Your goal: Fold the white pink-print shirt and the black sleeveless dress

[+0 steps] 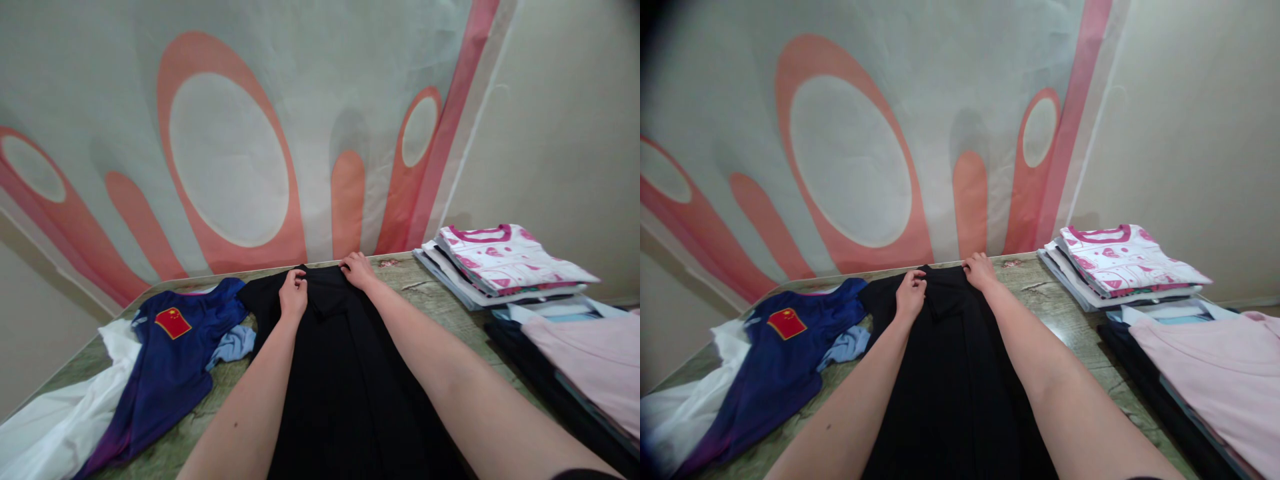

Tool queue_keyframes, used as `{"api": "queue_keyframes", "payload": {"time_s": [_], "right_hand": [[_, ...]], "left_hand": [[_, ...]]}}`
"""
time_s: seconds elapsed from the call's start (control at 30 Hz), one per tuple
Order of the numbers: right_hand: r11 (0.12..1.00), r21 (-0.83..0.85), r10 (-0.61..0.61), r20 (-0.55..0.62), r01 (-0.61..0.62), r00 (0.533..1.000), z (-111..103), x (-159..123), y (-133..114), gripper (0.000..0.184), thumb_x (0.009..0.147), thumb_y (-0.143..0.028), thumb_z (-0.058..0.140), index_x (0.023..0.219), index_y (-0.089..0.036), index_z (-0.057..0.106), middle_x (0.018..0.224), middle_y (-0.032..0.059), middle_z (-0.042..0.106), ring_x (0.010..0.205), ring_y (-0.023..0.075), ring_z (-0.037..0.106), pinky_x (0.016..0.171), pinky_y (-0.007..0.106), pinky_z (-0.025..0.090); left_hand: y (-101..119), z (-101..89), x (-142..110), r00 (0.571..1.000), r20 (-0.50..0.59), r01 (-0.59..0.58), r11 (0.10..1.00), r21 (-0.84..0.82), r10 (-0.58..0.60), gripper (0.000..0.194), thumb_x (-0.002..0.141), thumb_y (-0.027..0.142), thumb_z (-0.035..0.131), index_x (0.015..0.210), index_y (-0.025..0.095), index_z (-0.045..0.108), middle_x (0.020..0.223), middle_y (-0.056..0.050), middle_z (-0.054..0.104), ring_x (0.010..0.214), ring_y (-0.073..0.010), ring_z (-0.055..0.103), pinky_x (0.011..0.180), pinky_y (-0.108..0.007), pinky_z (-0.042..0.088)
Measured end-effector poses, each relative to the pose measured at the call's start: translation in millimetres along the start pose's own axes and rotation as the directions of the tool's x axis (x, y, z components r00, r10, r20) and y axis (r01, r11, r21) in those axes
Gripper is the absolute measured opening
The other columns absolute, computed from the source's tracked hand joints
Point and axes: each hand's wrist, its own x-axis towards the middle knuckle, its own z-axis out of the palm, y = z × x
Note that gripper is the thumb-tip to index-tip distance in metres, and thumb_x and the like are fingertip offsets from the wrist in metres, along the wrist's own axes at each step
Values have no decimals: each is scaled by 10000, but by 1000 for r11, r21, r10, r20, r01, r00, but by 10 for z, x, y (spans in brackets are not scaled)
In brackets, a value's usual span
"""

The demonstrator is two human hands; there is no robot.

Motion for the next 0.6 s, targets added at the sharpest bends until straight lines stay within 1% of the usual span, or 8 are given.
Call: {"api": "queue_keyframes", "payload": {"time_s": [0.1,0.2,0.27,0.37,0.43,0.53,0.6], "right_hand": [[1000,-8,19,-23,-20,1000,-17,-5,-10,121,878,-239,588,957,-228,680,1013,72,583,1015,233,439,863,336,357],[999,-27,44,-64,-46,997,-48,-11,-33,133,897,-249,564,968,-225,673,1038,85,552,1031,244,417,859,348,351],[997,-43,57,-81,-60,995,-67,-16,-47,134,898,-269,566,963,-233,677,1040,88,539,1031,253,408,851,356,350],[995,-62,77,-86,-83,993,-78,-23,-59,128,890,-290,577,934,-237,685,1008,93,536,1002,257,416,831,362,355],[993,-66,92,-83,-98,992,-72,-29,-65,133,892,-290,569,932,-236,684,992,97,540,985,255,425,823,360,359],[992,-58,110,-87,-115,990,-57,-34,-79,162,915,-267,522,972,-223,668,1004,105,556,979,250,443,825,354,363],[992,-43,113,-96,-117,989,-61,-32,-94,195,934,-233,471,1014,-201,645,1026,114,568,983,246,457,833,350,362]], "left_hand": [[-1,8,-5,1000,0,-11,1000,23,11,194,825,180,472,982,245,566,662,58,566,585,-115,572,625,-218,435],[48,-8,-27,1000,4,-18,995,95,17,183,834,165,474,973,252,554,695,47,582,620,-122,588,641,-219,427],[102,-29,-50,1000,11,-5,981,192,3,188,841,168,490,995,261,544,746,31,612,677,-142,601,637,-227,415],[184,-54,-87,998,50,7,933,361,-27,166,847,175,506,975,271,552,887,-4,648,801,-172,608,637,-244,399],[225,-61,-107,996,74,9,904,427,-45,161,855,179,504,974,274,556,964,-18,647,843,-178,603,646,-251,398],[250,-61,-126,995,72,32,894,446,-71,196,860,187,510,1030,279,543,973,-23,637,834,-178,600,653,-255,403],[238,-67,-129,996,66,27,902,430,-61,220,852,176,519,1044,281,542,969,-22,626,837,-177,597,658,-255,408]]}}
